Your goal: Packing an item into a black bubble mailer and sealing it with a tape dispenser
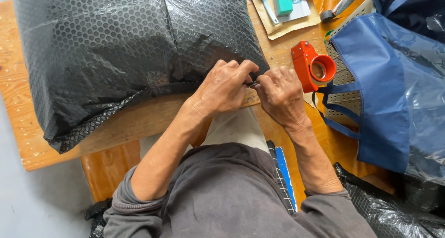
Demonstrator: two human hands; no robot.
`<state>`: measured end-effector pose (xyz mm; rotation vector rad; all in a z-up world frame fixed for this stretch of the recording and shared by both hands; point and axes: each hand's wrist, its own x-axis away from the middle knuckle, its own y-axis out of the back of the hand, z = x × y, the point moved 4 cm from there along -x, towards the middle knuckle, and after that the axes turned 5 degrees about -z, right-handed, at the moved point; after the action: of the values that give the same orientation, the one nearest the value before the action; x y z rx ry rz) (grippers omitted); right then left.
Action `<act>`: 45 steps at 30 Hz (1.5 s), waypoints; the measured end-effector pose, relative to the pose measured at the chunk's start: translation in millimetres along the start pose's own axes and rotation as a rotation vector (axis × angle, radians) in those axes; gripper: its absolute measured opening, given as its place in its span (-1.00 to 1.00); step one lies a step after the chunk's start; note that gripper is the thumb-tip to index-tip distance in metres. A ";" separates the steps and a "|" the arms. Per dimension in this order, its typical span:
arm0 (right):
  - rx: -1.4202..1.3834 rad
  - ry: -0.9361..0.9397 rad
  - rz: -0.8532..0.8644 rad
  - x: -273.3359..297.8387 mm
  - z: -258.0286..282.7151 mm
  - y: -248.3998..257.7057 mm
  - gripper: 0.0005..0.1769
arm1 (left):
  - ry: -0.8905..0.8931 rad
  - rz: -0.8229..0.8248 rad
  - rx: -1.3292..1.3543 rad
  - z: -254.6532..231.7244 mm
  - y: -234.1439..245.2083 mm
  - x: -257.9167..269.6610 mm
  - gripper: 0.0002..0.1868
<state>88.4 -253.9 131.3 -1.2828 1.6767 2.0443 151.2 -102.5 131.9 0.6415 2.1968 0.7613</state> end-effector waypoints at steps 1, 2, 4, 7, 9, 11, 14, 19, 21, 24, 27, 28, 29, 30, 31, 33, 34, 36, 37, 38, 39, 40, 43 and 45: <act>0.002 -0.003 0.002 -0.7 2.0 0.8 -0.91 | -0.001 0.003 0.003 1.2 -4.5 0.5 -0.51; 0.027 -0.007 -0.024 -1.3 3.9 2.6 -0.94 | -0.024 -0.013 -0.110 1.9 -8.6 1.2 -0.39; 0.051 -0.008 -0.047 -0.9 8.2 6.9 -0.96 | -0.044 -0.031 -0.222 5.7 -20.8 4.7 -0.25; 0.058 -0.037 -0.079 4.5 11.8 11.1 -0.88 | -0.059 -0.136 -0.311 11.8 -30.0 8.4 -0.44; -0.088 -0.202 -0.188 15.9 7.6 11.9 -0.35 | 0.018 -0.147 -0.194 15.1 -27.7 9.1 -0.29; -0.146 -0.292 -0.233 14.2 3.7 20.8 -0.23 | 0.017 -0.143 -0.177 17.1 -28.5 8.0 -0.29; -0.295 -0.432 -0.235 6.7 -4.6 29.7 -0.23 | 0.010 -0.136 -0.152 14.4 -24.5 7.8 -0.32; -0.525 -0.558 -0.146 23.3 -13.1 2.8 -0.49 | -0.015 -0.125 -0.152 7.2 -20.5 6.5 -0.41; -0.571 -0.633 -0.130 32.3 -15.9 -11.3 -0.64 | -0.069 -0.141 -0.203 3.0 -18.8 7.1 -0.52; -0.644 -0.657 -0.183 33.0 -16.8 -17.6 -0.80 | -0.087 -0.143 -0.270 1.1 -20.5 5.9 -0.58; -0.751 -0.731 -0.217 38.4 -18.1 -26.3 -0.85 | -0.079 -0.168 -0.317 7.9 -21.3 3.9 -0.54; -0.749 -0.735 -0.223 40.9 -17.0 -27.9 -0.85 | -0.084 -0.163 -0.317 10.3 -22.9 2.4 -0.54; -0.787 -0.769 -0.244 43.1 -17.8 -30.0 -0.85 | -0.094 -0.176 -0.329 12.5 -23.7 0.1 -0.48; -0.825 -0.803 -0.265 45.1 -18.3 -32.1 -0.85 | -0.103 -0.190 -0.342 14.8 -24.1 -2.1 -0.42; -0.825 -0.802 -0.269 45.7 -18.4 -33.5 -0.85 | -0.107 -0.189 -0.343 13.8 -21.6 -4.4 -0.42; -0.795 -0.823 -0.292 46.4 -19.3 -36.2 -0.82 | -0.175 -0.208 -0.382 9.8 -15.2 -9.4 -0.21; -0.795 -0.823 -0.297 47.6 -20.3 -38.5 -0.82 | -0.180 -0.206 -0.384 10.2 -13.2 -11.5 -0.21; -0.772 -0.845 -0.292 53.6 -21.6 -42.8 -0.79 | -0.220 -0.237 -0.385 8.7 -10.2 -12.6 -0.09; -0.770 -0.846 -0.296 55.7 -22.6 -45.4 -0.79 | -0.224 -0.235 -0.384 11.3 -11.6 -12.8 -0.09; -0.762 -0.873 -0.310 58.2 -24.4 -48.3 -0.78 | -0.243 -0.248 -0.384 13.6 -12.3 -13.0 -0.08; -0.756 -0.900 -0.322 60.7 -25.5 -51.3 -0.77 | -0.260 -0.261 -0.386 15.9 -12.6 -12.4 -0.08; -0.755 -0.901 -0.324 60.1 -25.4 -50.8 -0.77 | -0.262 -0.259 -0.385 13.0 -10.1 -13.9 -0.08; -0.728 -0.918 -0.296 56.4 -22.8 -51.7 -0.75 | -0.216 -0.239 -0.489 7.6 -2.0 -19.6 -0.02; -0.876 -0.952 -0.423 52.3 -18.2 -52.6 -0.65 | -0.167 -0.140 -0.595 7.4 2.6 -23.1 -0.39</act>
<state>99.0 -270.6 57.5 -0.4943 0.0838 2.5078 171.7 -112.9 140.1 0.2350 1.7154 1.1696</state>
